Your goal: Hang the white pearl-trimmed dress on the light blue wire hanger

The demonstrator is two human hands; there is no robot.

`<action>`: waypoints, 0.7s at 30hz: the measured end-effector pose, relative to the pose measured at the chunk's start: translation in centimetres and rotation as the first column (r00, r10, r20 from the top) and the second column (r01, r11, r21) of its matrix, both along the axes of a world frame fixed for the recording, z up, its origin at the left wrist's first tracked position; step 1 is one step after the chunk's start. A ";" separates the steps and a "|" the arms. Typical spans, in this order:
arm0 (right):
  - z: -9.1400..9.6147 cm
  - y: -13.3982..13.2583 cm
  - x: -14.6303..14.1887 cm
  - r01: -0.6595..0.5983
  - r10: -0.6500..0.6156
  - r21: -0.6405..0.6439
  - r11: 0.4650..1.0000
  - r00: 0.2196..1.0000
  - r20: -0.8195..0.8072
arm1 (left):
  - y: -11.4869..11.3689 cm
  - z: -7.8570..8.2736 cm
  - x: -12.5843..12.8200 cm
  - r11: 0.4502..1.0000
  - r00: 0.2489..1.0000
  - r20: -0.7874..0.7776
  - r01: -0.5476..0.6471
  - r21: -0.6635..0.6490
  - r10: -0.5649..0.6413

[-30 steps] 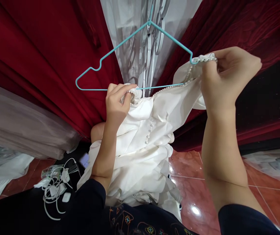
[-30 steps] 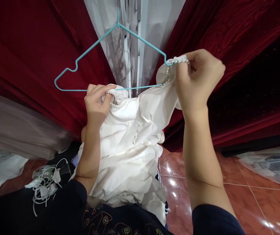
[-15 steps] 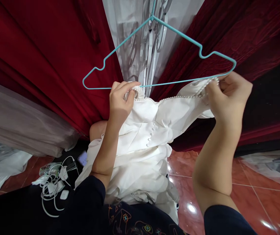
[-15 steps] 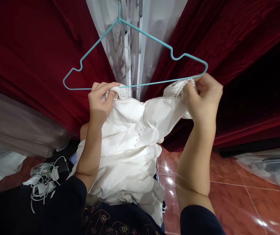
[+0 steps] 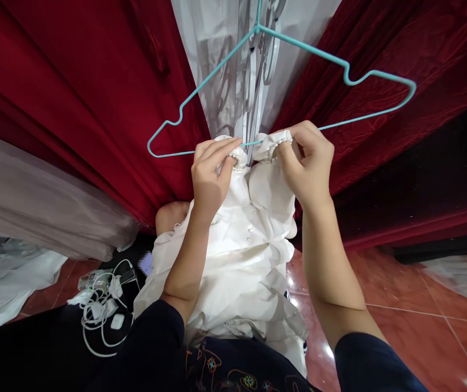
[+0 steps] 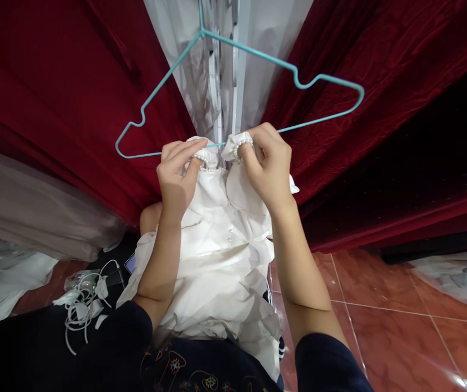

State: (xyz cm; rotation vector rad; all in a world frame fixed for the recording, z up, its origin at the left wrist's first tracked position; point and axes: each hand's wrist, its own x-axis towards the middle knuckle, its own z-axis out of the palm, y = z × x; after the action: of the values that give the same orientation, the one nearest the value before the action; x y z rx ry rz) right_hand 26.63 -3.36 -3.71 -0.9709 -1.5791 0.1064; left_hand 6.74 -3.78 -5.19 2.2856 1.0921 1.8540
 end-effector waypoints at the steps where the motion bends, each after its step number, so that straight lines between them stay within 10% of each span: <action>1: -0.3 0.1 -0.1 0.023 -0.022 0.019 1.000 1.000 -0.012 | -0.3 -0.5 -0.1 0.998 0.999 0.020 -0.050 0.039 0.049; 5: -0.3 -0.1 0.4 0.033 -0.031 0.062 0.998 0.999 -0.036 | -0.5 -3.1 -2.2 0.920 0.877 0.340 -0.385 0.078 0.338; 9: 0.4 -0.6 0.9 0.031 -0.031 0.036 0.999 0.999 -0.012 | 1.8 -3.9 -7.0 0.897 0.716 0.568 -0.430 -0.100 0.407; 15: 0.1 -0.7 0.2 0.037 -0.036 0.017 0.999 0.999 -0.033 | 6.0 2.0 -12.8 0.939 0.775 0.580 -0.341 0.049 0.252; 21: -0.5 -0.2 -0.7 0.098 -0.097 0.021 0.995 0.994 -0.039 | 11.8 6.5 -11.6 0.989 0.970 0.198 -0.134 -0.070 0.145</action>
State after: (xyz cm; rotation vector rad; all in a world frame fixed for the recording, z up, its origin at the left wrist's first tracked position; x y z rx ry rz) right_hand 25.96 -3.54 -4.19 -1.0208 -1.4923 0.0387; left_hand -4.83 8.06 1.30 1.9843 1.2836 2.0227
